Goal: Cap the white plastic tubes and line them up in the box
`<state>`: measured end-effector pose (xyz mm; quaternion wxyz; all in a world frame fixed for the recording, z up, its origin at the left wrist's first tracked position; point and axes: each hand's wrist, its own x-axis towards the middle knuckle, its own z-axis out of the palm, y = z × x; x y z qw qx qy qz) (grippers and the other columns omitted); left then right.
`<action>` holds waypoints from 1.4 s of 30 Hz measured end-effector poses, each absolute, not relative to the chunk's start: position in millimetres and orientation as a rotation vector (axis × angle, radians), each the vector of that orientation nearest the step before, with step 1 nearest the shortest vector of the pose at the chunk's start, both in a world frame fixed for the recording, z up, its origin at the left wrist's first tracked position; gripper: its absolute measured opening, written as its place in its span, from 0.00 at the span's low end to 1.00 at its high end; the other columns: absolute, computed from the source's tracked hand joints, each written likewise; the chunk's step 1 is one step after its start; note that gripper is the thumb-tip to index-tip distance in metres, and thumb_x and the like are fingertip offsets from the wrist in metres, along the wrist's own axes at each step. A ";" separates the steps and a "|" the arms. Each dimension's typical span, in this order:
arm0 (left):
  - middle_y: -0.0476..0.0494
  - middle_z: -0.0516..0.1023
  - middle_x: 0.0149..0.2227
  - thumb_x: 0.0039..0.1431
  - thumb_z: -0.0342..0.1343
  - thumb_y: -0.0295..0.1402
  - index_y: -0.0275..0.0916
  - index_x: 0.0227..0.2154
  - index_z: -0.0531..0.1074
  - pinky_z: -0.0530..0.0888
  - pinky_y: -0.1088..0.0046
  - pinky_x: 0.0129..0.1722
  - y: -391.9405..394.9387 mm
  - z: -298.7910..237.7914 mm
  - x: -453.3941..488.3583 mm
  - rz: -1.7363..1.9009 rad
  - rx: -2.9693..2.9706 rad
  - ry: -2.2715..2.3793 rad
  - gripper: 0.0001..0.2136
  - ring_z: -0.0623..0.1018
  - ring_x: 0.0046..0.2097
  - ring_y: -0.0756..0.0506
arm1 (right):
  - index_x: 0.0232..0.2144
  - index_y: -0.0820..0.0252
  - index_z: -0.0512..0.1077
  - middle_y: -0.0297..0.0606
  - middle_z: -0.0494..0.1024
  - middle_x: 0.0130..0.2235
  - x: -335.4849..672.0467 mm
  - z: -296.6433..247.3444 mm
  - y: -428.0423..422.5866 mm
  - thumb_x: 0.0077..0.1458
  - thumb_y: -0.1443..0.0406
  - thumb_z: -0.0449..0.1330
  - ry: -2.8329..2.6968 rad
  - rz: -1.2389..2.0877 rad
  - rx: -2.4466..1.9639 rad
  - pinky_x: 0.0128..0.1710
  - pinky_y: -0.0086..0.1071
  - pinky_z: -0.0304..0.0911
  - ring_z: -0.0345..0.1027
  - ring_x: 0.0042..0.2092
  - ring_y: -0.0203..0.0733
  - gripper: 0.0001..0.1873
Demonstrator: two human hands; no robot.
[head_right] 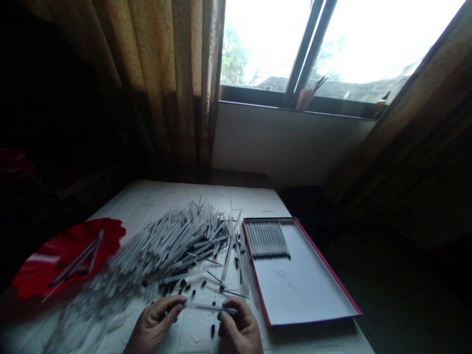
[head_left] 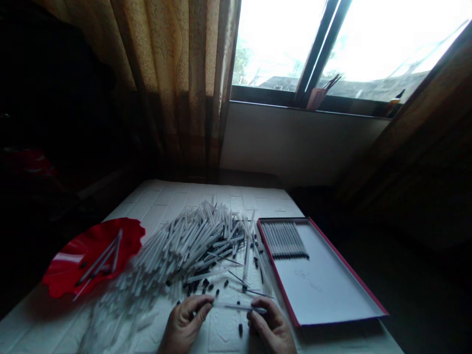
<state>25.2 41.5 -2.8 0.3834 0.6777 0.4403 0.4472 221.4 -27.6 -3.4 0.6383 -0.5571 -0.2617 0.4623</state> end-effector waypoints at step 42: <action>0.43 0.83 0.24 0.51 0.58 0.56 0.43 0.30 0.83 0.79 0.74 0.30 42.0 -10.0 24.0 1.076 1.672 1.177 0.21 0.78 0.22 0.47 | 0.34 0.58 0.75 0.34 0.76 0.29 251.1 -13.1 -22.3 0.41 0.45 0.68 -0.857 1.118 -1.303 0.21 0.24 0.58 0.64 0.22 0.32 0.26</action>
